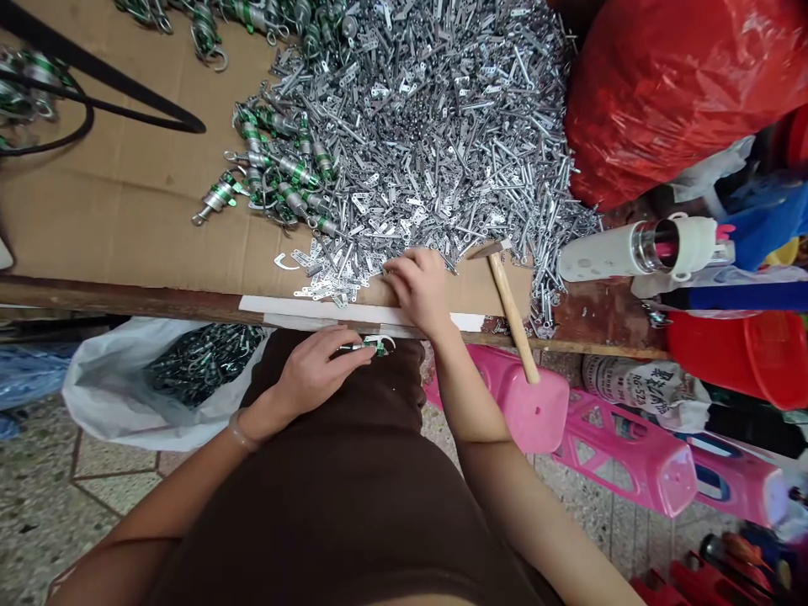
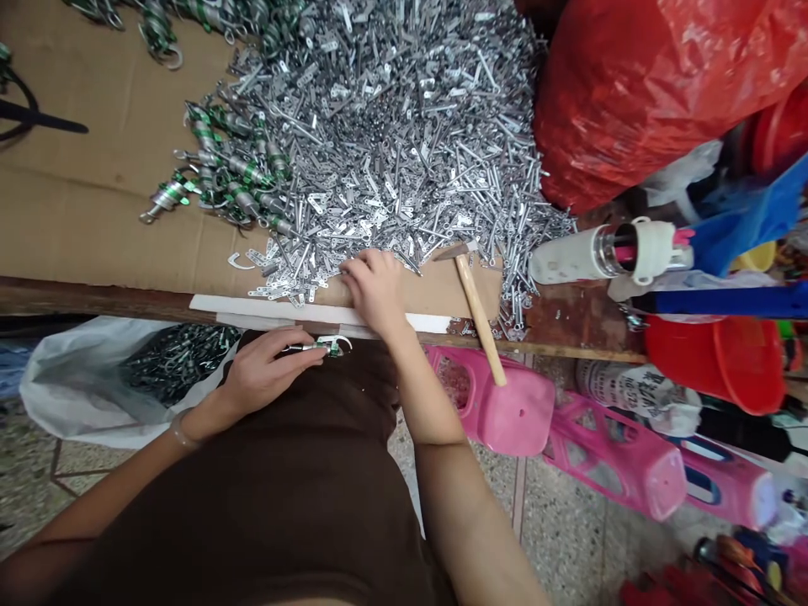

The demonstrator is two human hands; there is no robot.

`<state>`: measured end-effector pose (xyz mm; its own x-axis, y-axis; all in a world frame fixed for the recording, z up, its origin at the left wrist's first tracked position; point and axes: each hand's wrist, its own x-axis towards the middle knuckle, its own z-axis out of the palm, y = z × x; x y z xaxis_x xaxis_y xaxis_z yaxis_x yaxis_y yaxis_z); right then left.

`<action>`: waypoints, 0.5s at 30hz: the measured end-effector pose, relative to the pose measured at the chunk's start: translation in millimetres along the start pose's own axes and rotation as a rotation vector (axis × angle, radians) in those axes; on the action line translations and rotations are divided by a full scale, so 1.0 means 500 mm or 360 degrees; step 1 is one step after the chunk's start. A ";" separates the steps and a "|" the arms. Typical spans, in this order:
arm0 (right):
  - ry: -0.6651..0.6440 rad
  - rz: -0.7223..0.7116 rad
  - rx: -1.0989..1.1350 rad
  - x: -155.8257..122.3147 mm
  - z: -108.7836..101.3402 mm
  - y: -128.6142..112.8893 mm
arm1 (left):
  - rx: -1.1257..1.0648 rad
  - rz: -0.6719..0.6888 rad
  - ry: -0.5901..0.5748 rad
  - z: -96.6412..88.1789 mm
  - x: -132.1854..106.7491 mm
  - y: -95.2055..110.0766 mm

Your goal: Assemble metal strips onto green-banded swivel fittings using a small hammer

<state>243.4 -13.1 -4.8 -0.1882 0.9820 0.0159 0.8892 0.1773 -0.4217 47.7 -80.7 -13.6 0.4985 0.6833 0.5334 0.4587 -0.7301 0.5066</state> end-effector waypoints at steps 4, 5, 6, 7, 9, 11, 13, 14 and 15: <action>-0.0152 -0.0016 0.0012 0.019 -0.001 -0.025 | 0.0006 -0.0050 0.0030 -0.010 0.007 -0.001; -0.0121 0.0006 0.0087 0.010 -0.008 -0.027 | 0.0012 -0.0082 0.0039 -0.012 0.008 -0.001; -0.0080 0.0022 0.0198 -0.005 -0.017 -0.030 | 0.0023 -0.0115 0.0053 -0.013 0.009 -0.001; -0.0056 0.0020 0.0330 -0.023 -0.026 -0.036 | 0.0039 -0.0148 0.0072 -0.014 0.010 -0.001; -0.0088 -0.0043 0.0567 -0.068 -0.045 -0.051 | 0.0068 -0.0190 0.0111 -0.015 0.013 -0.001; -0.0133 -0.0139 0.0664 -0.109 -0.060 -0.068 | 0.0060 -0.0172 0.0121 -0.015 0.017 0.000; -0.0097 -0.0216 0.0666 -0.140 -0.069 -0.080 | -0.0014 -0.0132 0.0093 -0.014 0.023 0.003; -0.0060 -0.0243 0.0665 -0.150 -0.071 -0.083 | -0.0070 -0.0118 0.0075 -0.014 0.026 0.005; -0.0036 -0.0264 0.0678 -0.157 -0.072 -0.082 | -0.0131 -0.0117 0.0060 -0.014 0.029 0.007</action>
<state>236.4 -95.0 43.8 -0.3267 0.9401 0.0971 0.5966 0.2848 -0.7503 51.4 -73.2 0.7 0.4369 0.7359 0.5173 0.4300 -0.6760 0.5984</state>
